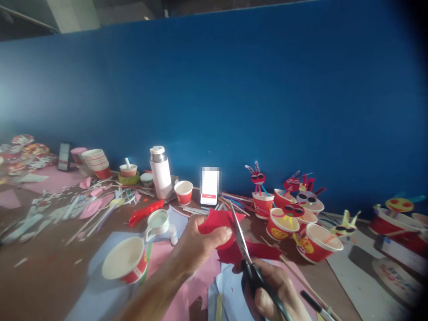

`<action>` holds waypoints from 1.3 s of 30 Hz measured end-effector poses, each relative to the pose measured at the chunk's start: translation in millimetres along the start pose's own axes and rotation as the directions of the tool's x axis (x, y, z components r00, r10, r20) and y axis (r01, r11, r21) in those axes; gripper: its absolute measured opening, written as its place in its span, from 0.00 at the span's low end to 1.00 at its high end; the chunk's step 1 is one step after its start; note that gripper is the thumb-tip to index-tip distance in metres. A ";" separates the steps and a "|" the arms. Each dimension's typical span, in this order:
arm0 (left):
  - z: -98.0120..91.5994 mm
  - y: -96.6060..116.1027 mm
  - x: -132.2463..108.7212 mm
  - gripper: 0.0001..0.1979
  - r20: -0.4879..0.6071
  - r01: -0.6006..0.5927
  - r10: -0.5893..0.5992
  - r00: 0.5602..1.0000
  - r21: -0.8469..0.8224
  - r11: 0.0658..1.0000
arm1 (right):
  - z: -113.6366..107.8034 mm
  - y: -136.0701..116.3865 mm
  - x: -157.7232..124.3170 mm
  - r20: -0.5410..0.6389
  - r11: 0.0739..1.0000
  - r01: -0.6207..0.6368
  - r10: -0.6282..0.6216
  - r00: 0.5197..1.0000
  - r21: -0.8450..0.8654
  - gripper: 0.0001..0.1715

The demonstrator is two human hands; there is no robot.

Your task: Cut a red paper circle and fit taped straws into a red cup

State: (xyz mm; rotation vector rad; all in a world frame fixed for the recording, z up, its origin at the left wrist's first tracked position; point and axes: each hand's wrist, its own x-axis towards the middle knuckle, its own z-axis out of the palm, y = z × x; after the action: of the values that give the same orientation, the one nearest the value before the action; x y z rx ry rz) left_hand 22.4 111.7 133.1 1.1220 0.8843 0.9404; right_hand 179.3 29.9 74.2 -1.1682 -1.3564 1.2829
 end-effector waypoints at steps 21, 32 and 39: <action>-9.1 3.3 -1.4 0.07 -0.040 0.081 -0.081 0.996 0.007 0.997 | 0.7 -1.7 1.3 0.031 1.000 0.001 -0.001 1.000 -0.006 0.34; -7.7 11.9 -5.8 0.15 -0.124 0.203 -0.196 0.973 0.052 0.978 | -4.9 6.9 3.7 0.087 0.999 0.039 -0.037 0.995 -0.021 0.35; -14.7 7.0 -2.5 0.14 -0.053 0.161 -0.158 0.986 0.063 0.985 | 0.9 3.7 -0.5 -0.013 0.999 -0.034 0.034 0.999 0.029 0.36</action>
State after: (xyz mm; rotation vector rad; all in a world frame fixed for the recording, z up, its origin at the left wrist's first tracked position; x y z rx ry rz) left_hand 6.8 115.3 137.2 1.0717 1.0360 0.8132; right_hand 178.7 29.2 70.5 -1.1825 -1.3093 1.3123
